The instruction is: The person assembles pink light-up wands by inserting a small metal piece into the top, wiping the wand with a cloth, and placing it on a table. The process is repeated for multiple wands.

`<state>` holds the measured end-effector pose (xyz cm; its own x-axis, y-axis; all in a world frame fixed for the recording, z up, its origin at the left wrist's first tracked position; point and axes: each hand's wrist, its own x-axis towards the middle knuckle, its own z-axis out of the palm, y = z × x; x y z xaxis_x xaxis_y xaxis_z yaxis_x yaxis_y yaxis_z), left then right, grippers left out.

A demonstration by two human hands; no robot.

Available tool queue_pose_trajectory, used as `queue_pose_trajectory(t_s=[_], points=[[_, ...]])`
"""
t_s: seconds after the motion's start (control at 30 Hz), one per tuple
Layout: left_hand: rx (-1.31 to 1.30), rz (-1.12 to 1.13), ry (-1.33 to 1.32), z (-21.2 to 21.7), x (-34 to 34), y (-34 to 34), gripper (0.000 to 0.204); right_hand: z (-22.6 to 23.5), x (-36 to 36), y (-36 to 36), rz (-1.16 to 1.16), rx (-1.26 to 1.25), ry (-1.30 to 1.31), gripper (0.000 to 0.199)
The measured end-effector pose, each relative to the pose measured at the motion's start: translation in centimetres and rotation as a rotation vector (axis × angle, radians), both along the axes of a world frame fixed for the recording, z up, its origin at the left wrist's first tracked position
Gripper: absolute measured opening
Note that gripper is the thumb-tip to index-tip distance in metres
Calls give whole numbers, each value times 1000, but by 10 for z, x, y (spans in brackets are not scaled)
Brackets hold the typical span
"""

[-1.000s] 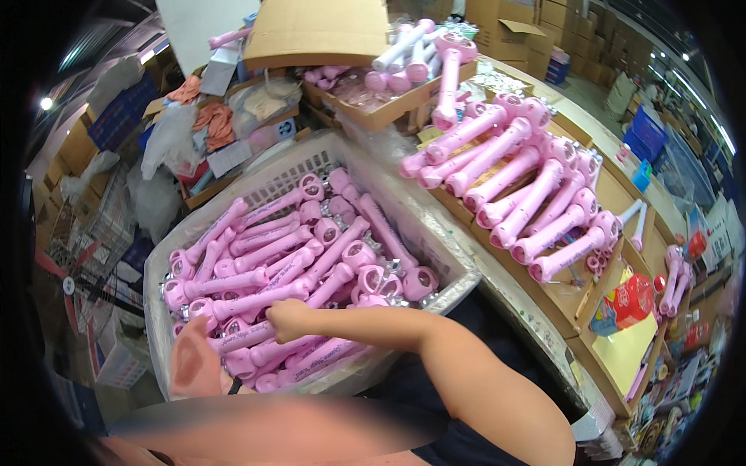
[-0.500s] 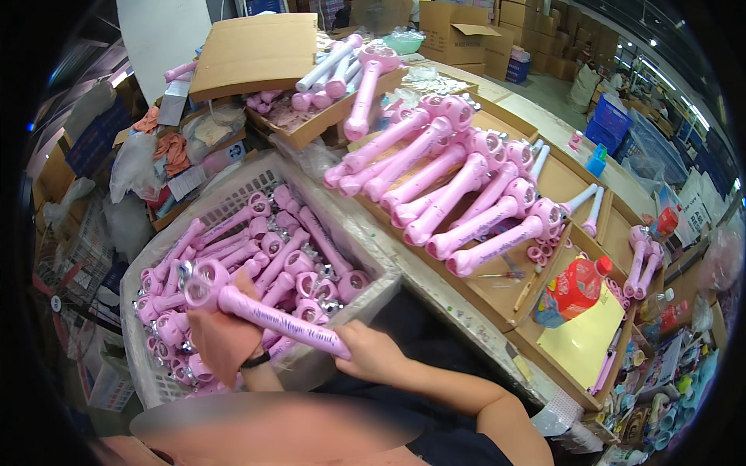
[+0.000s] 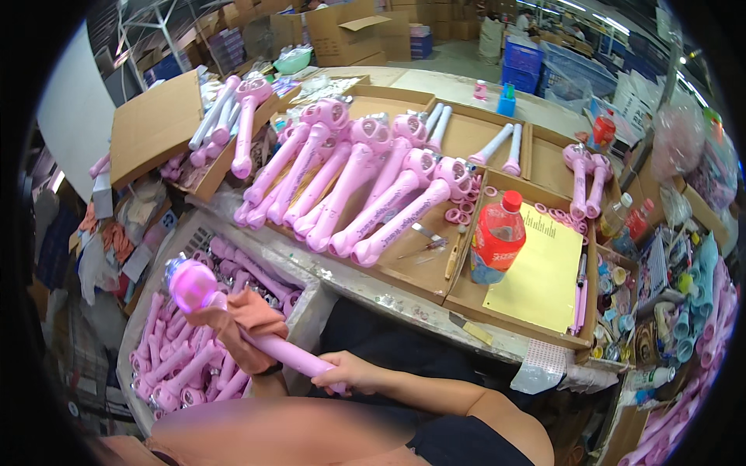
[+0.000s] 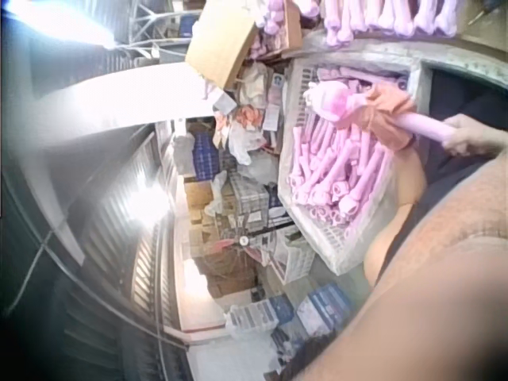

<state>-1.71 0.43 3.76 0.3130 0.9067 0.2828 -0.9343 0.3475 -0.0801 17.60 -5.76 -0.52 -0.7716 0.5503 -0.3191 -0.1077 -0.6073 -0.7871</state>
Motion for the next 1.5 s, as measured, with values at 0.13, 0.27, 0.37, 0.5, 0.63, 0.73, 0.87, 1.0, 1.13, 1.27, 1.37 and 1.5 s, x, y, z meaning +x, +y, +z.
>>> queue_pose_trajectory(t_s=[0.13,0.27,0.37,0.5,0.63,0.73,0.87,1.0,1.13,1.27,1.37,1.5], points=[[-79,3,135,-37,12,0,15,-9,-8,5,-589,1320,-561,43],[-18,59,230,-28,-3,-16,28,-23,-4,-5,-510,1249,-541,47],[-42,554,797,5,-25,-26,12,-26,2,-21,4,332,-142,40],[-48,400,401,21,-23,-24,9,-14,8,-32,-67,418,-136,47],[23,149,70,-5,14,-13,6,-3,9,-21,-474,1049,-453,47],[-115,176,133,-47,48,-28,9,-3,-2,-21,-618,1197,-663,49],[-86,297,862,-92,42,-44,16,5,-7,-23,-392,938,-721,53],[56,-121,528,-95,21,-42,14,34,34,0,153,943,-462,43],[-578,-831,-767,-67,39,-55,15,49,34,34,-658,446,-32,53],[-1103,-871,-1137,-52,66,-64,14,53,13,73,-872,394,173,64],[-562,-684,-128,-61,76,-70,12,55,15,93,-912,339,201,56],[-389,-440,490,-64,76,-88,15,61,28,110,-1025,471,242,77]])
